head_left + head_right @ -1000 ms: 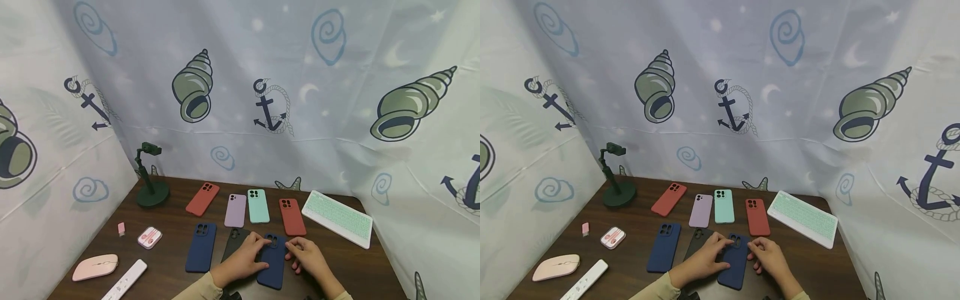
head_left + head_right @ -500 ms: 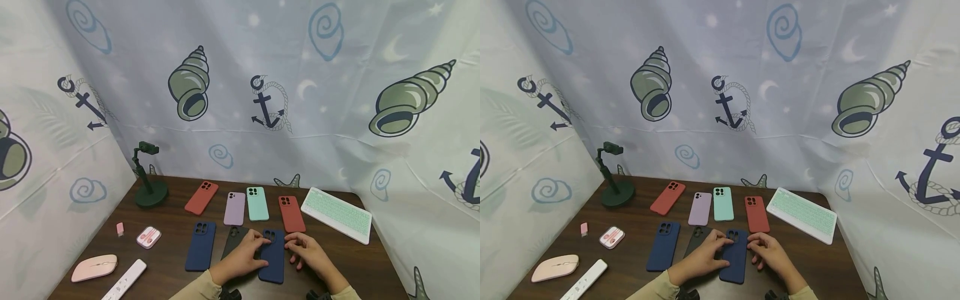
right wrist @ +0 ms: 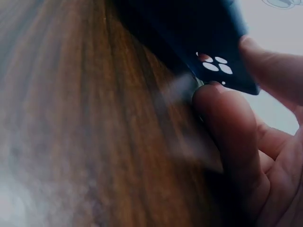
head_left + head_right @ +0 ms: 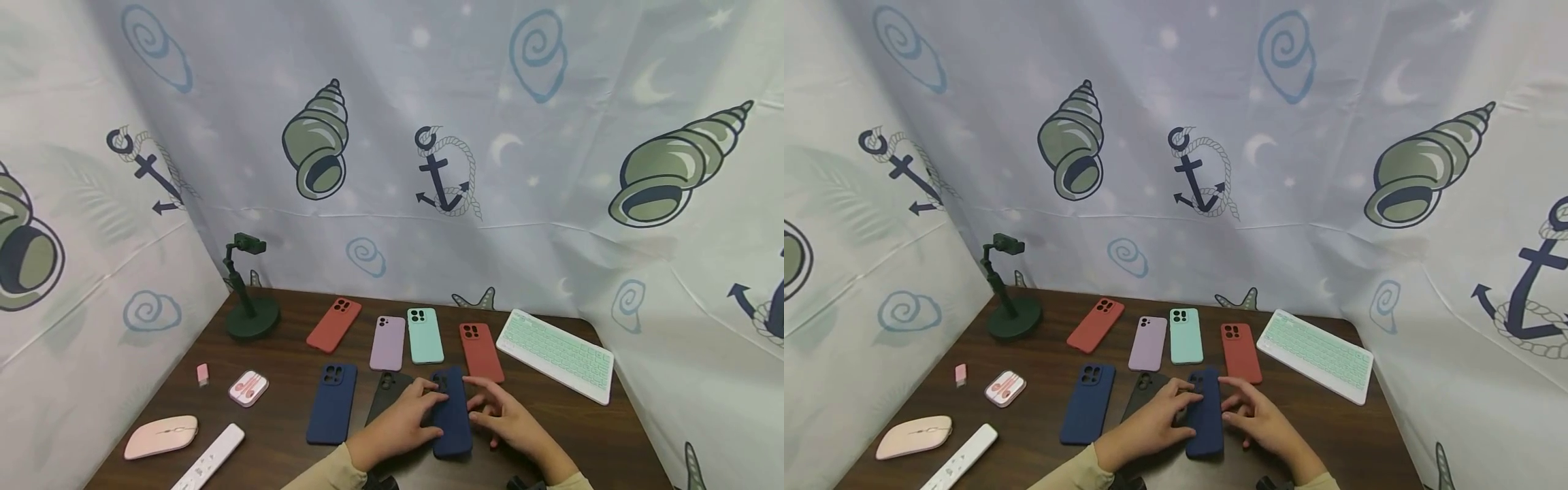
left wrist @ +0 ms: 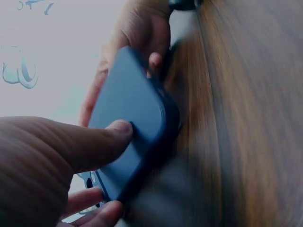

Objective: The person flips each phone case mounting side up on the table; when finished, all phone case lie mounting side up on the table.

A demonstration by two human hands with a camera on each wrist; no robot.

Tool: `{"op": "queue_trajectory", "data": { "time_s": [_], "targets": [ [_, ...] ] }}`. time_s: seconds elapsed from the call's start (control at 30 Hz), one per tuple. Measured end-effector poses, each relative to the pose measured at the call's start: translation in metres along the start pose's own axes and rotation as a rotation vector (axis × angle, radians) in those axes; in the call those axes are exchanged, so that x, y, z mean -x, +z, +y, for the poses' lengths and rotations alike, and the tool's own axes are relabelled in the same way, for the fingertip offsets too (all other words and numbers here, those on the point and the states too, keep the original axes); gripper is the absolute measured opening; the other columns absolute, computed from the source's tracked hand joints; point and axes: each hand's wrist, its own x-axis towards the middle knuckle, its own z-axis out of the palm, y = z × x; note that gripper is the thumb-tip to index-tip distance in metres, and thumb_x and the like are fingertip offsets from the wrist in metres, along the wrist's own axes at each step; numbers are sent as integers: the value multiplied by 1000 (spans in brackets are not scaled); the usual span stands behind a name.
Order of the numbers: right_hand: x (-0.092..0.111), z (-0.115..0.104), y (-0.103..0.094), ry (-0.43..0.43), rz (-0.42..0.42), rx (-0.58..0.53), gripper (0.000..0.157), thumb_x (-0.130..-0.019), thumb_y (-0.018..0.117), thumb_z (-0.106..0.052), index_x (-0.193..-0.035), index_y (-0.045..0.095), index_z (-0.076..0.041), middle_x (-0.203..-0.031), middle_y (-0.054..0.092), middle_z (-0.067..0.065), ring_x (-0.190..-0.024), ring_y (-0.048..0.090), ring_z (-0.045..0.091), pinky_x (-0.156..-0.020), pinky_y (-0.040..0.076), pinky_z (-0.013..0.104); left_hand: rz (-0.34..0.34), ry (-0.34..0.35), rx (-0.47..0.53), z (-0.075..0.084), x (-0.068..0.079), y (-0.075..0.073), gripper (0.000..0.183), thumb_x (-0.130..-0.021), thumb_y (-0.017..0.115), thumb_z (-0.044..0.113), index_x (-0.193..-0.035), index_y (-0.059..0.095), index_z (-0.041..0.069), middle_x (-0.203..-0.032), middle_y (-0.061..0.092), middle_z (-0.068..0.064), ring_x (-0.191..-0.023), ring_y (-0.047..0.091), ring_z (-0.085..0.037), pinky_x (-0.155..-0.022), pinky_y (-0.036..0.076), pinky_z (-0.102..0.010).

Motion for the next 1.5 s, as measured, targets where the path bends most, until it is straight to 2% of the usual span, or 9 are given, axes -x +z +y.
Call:
{"op": "queue_trajectory", "data": {
  "time_s": [0.1,0.23,0.4,0.53,0.7,0.83,0.97,1.23,1.5],
  "targets": [
    [0,-2,4,-6,-4,29,68,-101,63,-24,-159,27,-33,-128,61,17,-87,66,28,-48,55,48,-14,-9,64,4,2,-1,59,-94,70,46,-146,51,25,-140,49,1,-124,53,-14,-97,51,-29],
    [0,-6,11,-13,2,92,70,-101,63,-31,-159,24,-35,-128,63,14,-81,64,27,-45,54,45,-43,-78,207,9,4,-4,58,-95,64,55,-146,49,30,-138,48,4,-116,59,-13,-92,53,-28],
    [-2,-11,20,-42,30,193,72,-100,64,-37,-158,23,-36,-125,65,9,-70,61,22,-41,52,40,-39,-144,360,14,7,-6,57,-94,63,59,-141,51,29,-136,42,4,-129,58,-23,-99,53,-35],
    [-4,-14,24,-69,21,249,74,-98,66,-39,-158,24,-35,-123,65,8,-65,61,17,-42,51,36,-21,-150,530,18,8,-6,51,-95,67,50,-135,50,24,-135,41,-3,-134,54,-31,-97,55,-31],
    [-6,-17,28,-126,14,359,78,-95,69,-42,-159,25,-32,-106,64,5,-59,57,8,-51,51,29,-15,-176,740,23,7,1,55,-94,73,39,-134,42,18,-139,38,-15,-131,56,-28,-90,56,-23],
    [-6,-21,31,-128,45,438,80,-93,69,-50,-159,27,-36,-108,64,0,-62,55,6,-56,50,26,1,-209,756,23,6,4,65,-95,72,35,-145,32,22,-146,39,-15,-126,60,-23,-87,56,-24],
    [-6,-22,33,-120,68,476,81,-90,70,-54,-158,27,-40,-117,64,-4,-64,55,6,-58,49,25,9,-192,780,23,5,1,77,-94,73,33,-154,25,27,-149,42,-17,-117,66,-17,-83,57,-23],
    [-4,-23,31,-128,103,548,88,-88,78,-39,-159,26,-40,-124,57,-2,-69,56,4,-62,51,23,6,-213,769,26,4,-12,76,-93,75,24,-156,33,20,-148,51,-19,-82,73,-9,-68,57,-23],
    [-6,-20,24,-82,155,500,73,-87,81,-29,-150,47,-18,-119,59,4,-71,54,5,-62,50,23,25,-284,617,26,-1,-21,80,-87,81,17,-155,38,8,-141,57,-17,-76,67,-6,-60,54,-25]
  ]
}}
